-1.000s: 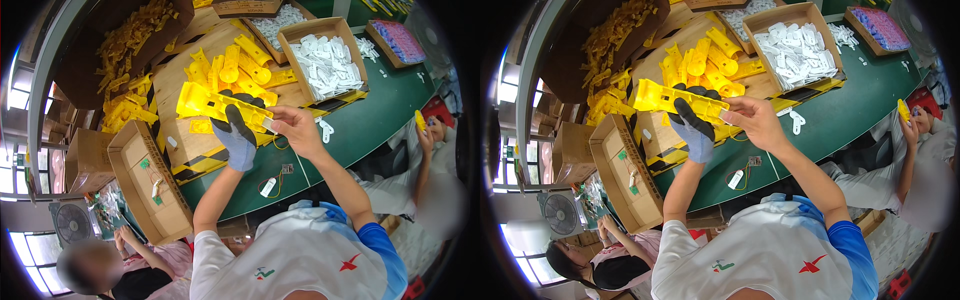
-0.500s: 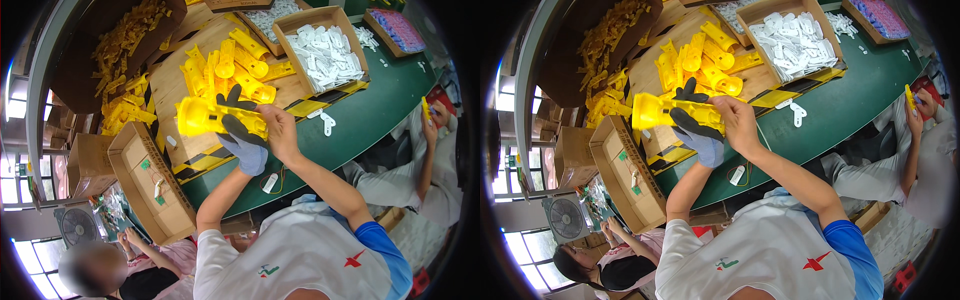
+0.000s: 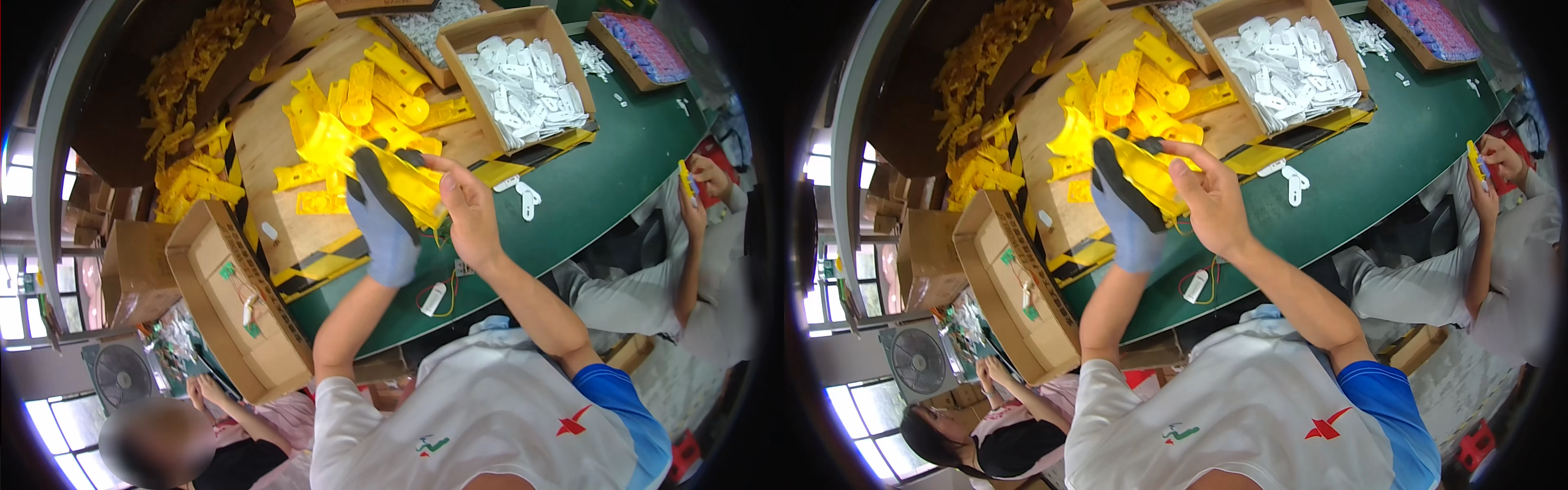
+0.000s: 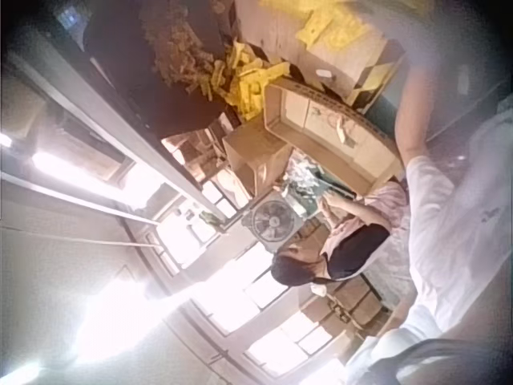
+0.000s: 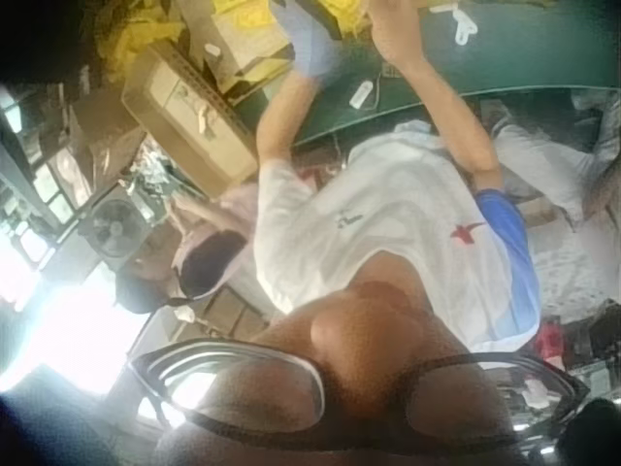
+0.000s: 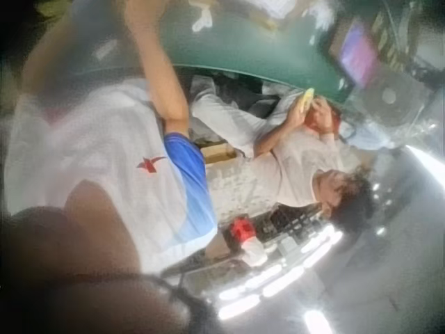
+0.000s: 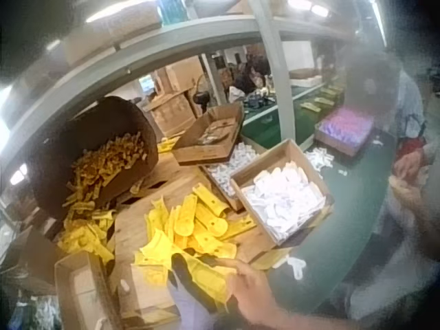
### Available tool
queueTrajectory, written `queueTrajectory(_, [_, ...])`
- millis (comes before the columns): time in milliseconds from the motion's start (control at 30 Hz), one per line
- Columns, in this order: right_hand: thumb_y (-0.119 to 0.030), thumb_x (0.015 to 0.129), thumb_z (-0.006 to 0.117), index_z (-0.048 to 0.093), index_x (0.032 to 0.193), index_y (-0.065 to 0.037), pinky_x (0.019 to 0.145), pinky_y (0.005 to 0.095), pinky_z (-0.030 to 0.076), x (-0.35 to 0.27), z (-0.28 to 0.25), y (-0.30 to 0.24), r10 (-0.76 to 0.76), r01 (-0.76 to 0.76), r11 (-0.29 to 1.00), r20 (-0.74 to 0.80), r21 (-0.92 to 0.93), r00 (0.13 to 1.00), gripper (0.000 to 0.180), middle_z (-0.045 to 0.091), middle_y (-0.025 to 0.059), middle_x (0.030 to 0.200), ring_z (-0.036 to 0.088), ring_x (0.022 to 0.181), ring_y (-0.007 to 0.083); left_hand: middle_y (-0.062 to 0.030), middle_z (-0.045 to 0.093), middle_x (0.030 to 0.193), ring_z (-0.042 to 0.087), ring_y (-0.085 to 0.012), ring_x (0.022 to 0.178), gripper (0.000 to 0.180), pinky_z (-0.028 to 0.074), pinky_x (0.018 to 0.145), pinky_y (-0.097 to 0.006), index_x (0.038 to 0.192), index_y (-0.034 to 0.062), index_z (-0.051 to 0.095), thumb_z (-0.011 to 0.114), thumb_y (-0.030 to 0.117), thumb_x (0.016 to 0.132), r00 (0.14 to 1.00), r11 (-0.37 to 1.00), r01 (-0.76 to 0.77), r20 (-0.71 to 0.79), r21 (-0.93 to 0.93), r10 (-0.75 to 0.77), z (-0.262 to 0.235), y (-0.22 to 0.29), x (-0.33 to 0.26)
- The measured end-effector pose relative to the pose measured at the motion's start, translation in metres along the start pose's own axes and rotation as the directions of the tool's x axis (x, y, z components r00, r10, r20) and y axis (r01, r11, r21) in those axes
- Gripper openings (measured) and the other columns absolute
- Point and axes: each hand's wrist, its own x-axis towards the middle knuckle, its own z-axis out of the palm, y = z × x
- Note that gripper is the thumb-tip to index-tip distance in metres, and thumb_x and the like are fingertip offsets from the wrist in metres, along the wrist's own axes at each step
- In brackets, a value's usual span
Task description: Insert circuit boards and lenses into yellow plastic flashlight housings.
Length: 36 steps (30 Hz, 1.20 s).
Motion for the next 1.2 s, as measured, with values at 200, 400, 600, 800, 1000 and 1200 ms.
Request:
queueTrajectory(200, [-0.015, 0.087, 0.070, 0.056, 0.126, 0.000, 0.068, 0.0213, 0.049, -0.003, -0.031, -0.045, 0.255, -0.077, 0.903, 0.384, -0.422, 0.887, 0.044, 0.064, 0.0019, 0.067, 0.060, 0.066, 0.0064, -0.0082, 0.065, 0.084, 0.063, -0.0156, 0.072, 0.028, 0.049, 0.068, -0.028, 0.105, 0.0034, 0.056, 0.051, 0.031, 0.102, 0.993, 0.992, -0.088, -0.085, -0.088, 0.081, -0.025, 0.018, 0.044])
queueTrajectory(400, [-0.002, 0.079, 0.074, 0.059, 0.117, 0.005, 0.071, 0.0238, 0.054, 0.003, -0.051, -0.064, 0.178, -0.064, 0.972, 0.536, -0.224, 0.825, 0.041, 0.065, 0.0098, 0.098, 0.065, 0.083, 0.0125, -0.0125, 0.063, 0.082, 0.064, -0.0217, 0.069, 0.039, 0.051, 0.065, -0.031, 0.110, 0.0013, 0.050, 0.050, 0.039, 0.100, 0.994, 0.995, -0.074, -0.090, -0.073, 0.068, -0.035, 0.021, 0.061])
queueTrajectory(600, [-0.005, 0.085, 0.070, 0.059, 0.109, 0.005, 0.067, 0.0248, 0.057, 0.020, -0.032, -0.088, 0.214, -0.095, 0.958, 0.453, -0.271, 0.865, 0.029, 0.068, 0.0108, 0.088, 0.068, 0.078, 0.0143, -0.0112, 0.066, 0.103, 0.063, -0.0134, 0.089, 0.034, 0.050, 0.078, -0.025, 0.122, -0.0022, 0.052, 0.054, 0.023, 0.100, 0.997, 1.000, -0.023, -0.070, -0.020, 0.021, -0.052, 0.007, 0.071])
queueTrajectory(800, [-0.025, 0.095, 0.062, 0.061, 0.091, 0.001, 0.041, 0.0207, 0.046, 0.061, -0.009, -0.072, 0.068, 0.046, 0.957, 0.378, -0.285, 0.923, 0.027, 0.064, 0.0070, 0.062, 0.060, 0.048, 0.0098, -0.0162, 0.060, 0.120, 0.059, -0.0183, 0.106, 0.047, 0.048, 0.089, -0.031, 0.135, -0.0067, 0.041, 0.056, 0.010, 0.094, 0.946, 0.970, -0.004, 0.315, 0.242, -0.075, -0.027, 0.007, 0.034])
queueTrajectory(1000, [-0.035, 0.093, 0.065, 0.059, 0.061, 0.001, 0.042, 0.0225, 0.037, 0.067, 0.024, -0.057, -0.150, 0.280, 0.761, 0.261, -0.585, 0.954, 0.048, 0.051, 0.0004, 0.052, 0.048, 0.043, 0.0056, -0.0140, 0.068, 0.090, 0.067, -0.0216, 0.080, 0.031, 0.050, 0.072, -0.034, 0.116, -0.0032, 0.054, 0.061, 0.010, 0.088, 0.934, 0.960, -0.125, 0.355, 0.251, 0.029, -0.020, 0.015, 0.033])
queueTrajectory(1200, [-0.032, 0.095, 0.062, 0.065, 0.075, 0.004, 0.054, 0.0210, 0.042, 0.072, 0.015, -0.064, 0.013, 0.178, 0.729, 0.273, -0.661, 0.962, 0.041, 0.056, 0.0002, 0.061, 0.054, 0.058, 0.0045, -0.0135, 0.068, 0.087, 0.065, -0.0220, 0.075, 0.026, 0.049, 0.067, -0.034, 0.110, -0.0017, 0.057, 0.062, 0.013, 0.090, 0.949, 0.920, -0.232, 0.283, 0.316, 0.142, -0.021, 0.019, 0.038])
